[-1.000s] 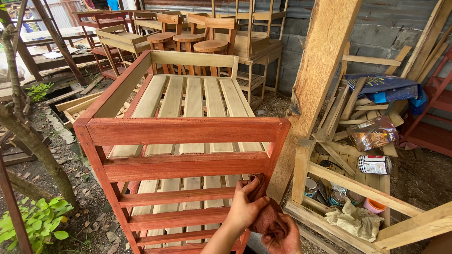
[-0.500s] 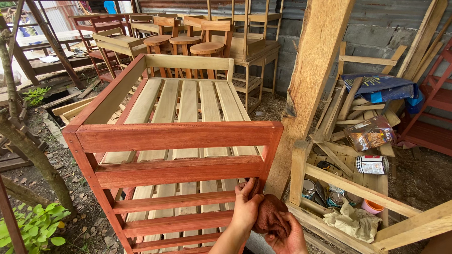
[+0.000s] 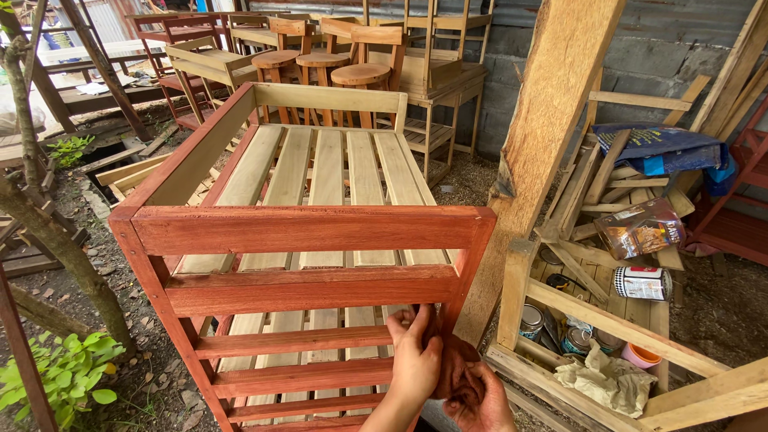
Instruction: The person applies a red wood stain to a slatted wooden chair frame using a cloth, wiping the stain across the rails and legs. They dip the cloth into a bucket of stain and continue coating the unfinished wood surfaces of the chair.
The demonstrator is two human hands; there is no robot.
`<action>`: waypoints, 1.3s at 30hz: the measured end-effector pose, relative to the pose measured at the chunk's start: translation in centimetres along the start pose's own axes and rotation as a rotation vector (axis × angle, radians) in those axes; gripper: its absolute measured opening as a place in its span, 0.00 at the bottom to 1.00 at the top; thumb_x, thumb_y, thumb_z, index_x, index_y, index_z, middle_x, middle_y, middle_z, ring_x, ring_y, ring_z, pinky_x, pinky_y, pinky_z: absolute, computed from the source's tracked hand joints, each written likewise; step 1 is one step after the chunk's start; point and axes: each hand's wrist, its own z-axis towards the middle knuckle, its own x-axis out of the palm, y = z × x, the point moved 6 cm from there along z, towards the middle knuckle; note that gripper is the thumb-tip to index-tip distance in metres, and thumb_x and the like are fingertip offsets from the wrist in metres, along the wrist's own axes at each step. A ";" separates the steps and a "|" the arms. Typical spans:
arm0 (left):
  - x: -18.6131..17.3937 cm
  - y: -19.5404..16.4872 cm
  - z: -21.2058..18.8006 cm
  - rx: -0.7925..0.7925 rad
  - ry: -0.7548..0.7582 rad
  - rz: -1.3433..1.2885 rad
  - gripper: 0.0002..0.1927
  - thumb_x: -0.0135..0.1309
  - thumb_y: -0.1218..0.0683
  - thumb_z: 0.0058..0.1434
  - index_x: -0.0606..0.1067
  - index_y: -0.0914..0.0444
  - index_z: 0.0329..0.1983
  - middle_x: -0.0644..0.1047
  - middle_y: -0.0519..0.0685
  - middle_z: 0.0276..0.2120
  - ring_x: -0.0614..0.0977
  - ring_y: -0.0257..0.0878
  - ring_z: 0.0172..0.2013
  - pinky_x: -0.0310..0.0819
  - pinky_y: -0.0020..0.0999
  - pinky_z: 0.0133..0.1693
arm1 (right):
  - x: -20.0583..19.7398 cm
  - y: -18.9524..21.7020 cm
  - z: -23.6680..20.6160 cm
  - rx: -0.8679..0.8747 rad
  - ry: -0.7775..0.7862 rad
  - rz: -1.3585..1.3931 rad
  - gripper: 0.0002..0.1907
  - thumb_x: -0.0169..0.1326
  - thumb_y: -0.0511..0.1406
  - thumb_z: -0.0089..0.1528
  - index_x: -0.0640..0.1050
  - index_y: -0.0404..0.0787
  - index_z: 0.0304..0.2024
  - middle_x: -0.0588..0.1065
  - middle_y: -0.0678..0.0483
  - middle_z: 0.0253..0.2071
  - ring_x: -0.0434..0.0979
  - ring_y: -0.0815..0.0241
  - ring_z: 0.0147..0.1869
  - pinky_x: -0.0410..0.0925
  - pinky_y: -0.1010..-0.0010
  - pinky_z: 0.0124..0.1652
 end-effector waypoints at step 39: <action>-2.5 -3.5 -2.9 0.048 0.117 0.530 0.32 0.47 0.63 0.55 0.71 0.57 0.66 0.63 0.59 0.61 0.74 0.57 0.55 0.69 0.51 0.58 | 0.6 -2.1 -1.1 0.100 0.010 -0.225 0.19 0.49 0.43 0.59 0.77 0.47 0.51 0.78 0.56 0.33 0.71 0.62 0.29 0.63 0.71 0.23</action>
